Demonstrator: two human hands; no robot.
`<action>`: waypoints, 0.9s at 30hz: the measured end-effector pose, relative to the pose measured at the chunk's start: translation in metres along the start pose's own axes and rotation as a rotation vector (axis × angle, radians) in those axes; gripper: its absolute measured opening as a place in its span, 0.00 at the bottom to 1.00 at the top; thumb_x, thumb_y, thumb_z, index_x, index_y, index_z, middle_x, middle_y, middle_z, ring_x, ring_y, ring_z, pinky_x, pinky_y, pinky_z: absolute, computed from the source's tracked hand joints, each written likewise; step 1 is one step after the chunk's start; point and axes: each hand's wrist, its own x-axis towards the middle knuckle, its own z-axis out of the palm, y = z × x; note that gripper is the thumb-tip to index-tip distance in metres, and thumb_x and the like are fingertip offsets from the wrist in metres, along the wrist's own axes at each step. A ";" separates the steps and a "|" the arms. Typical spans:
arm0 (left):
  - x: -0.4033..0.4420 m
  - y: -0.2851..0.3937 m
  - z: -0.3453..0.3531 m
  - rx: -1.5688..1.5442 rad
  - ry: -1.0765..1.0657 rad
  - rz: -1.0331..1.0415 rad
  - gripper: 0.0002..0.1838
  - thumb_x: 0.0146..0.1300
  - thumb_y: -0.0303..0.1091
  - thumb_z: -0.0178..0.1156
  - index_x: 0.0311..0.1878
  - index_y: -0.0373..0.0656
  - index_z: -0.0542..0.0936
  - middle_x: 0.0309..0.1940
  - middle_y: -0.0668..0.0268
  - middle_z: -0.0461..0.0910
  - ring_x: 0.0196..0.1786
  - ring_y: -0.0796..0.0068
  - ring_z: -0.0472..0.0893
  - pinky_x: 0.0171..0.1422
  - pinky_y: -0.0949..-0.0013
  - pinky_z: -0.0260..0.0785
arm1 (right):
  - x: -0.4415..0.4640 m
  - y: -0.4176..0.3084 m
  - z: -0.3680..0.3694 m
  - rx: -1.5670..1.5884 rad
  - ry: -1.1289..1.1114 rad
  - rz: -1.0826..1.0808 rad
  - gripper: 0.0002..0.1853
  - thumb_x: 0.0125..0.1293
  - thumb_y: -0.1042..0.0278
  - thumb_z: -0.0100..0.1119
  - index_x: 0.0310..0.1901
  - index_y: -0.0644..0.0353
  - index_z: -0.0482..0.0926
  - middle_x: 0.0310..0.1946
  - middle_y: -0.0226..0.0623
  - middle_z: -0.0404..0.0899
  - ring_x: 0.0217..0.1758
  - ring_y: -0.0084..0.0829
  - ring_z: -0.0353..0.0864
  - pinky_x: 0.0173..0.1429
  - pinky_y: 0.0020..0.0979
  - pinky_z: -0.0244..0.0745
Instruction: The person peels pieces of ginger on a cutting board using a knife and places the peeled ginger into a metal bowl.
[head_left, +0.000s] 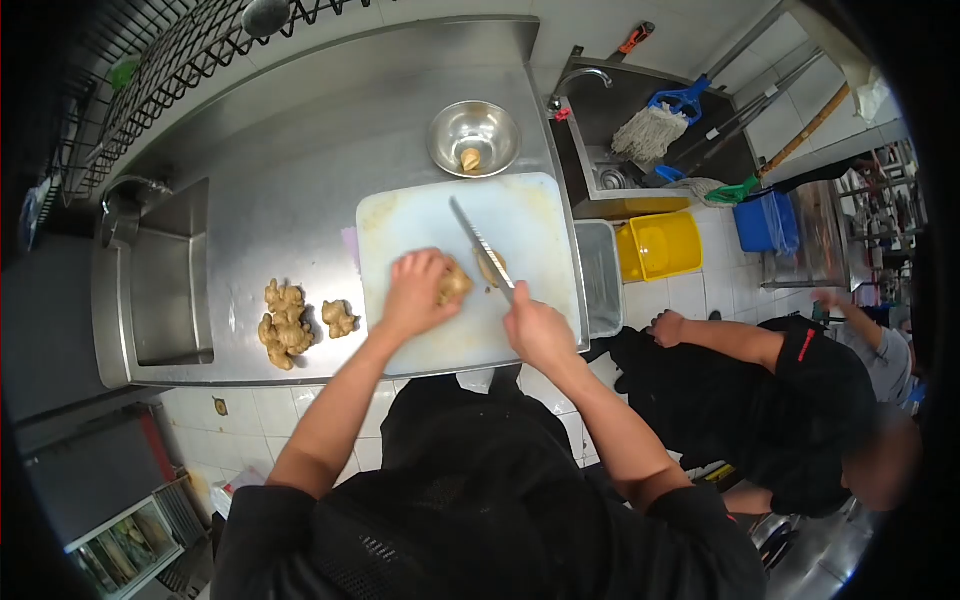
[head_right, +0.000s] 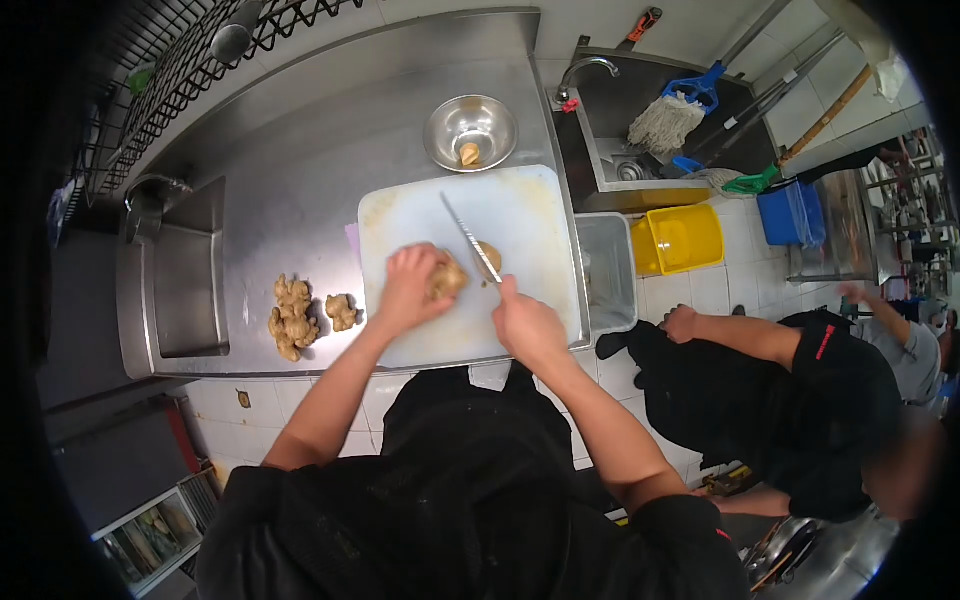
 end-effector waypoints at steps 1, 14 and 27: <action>0.004 -0.011 -0.009 0.089 0.018 -0.057 0.32 0.47 0.40 0.74 0.58 0.47 0.77 0.61 0.60 0.73 0.67 0.53 0.69 0.73 0.48 0.56 | -0.006 0.011 -0.001 0.003 -0.002 -0.003 0.13 0.71 0.68 0.53 0.52 0.64 0.66 0.34 0.58 0.85 0.38 0.61 0.86 0.45 0.59 0.79; 0.062 0.034 0.001 -0.174 -0.400 0.317 0.16 0.61 0.25 0.66 0.53 0.44 0.82 0.55 0.60 0.77 0.62 0.56 0.76 0.66 0.57 0.71 | -0.037 0.074 0.029 0.031 0.135 0.143 0.13 0.69 0.70 0.53 0.50 0.65 0.66 0.29 0.58 0.84 0.33 0.62 0.85 0.39 0.61 0.79; 0.027 0.043 0.062 -0.354 0.111 -0.028 0.13 0.65 0.28 0.62 0.53 0.39 0.80 0.51 0.55 0.73 0.55 0.51 0.75 0.60 0.57 0.72 | -0.064 0.033 0.005 -0.029 -0.007 0.042 0.12 0.68 0.73 0.52 0.50 0.66 0.67 0.29 0.56 0.85 0.34 0.58 0.87 0.39 0.56 0.81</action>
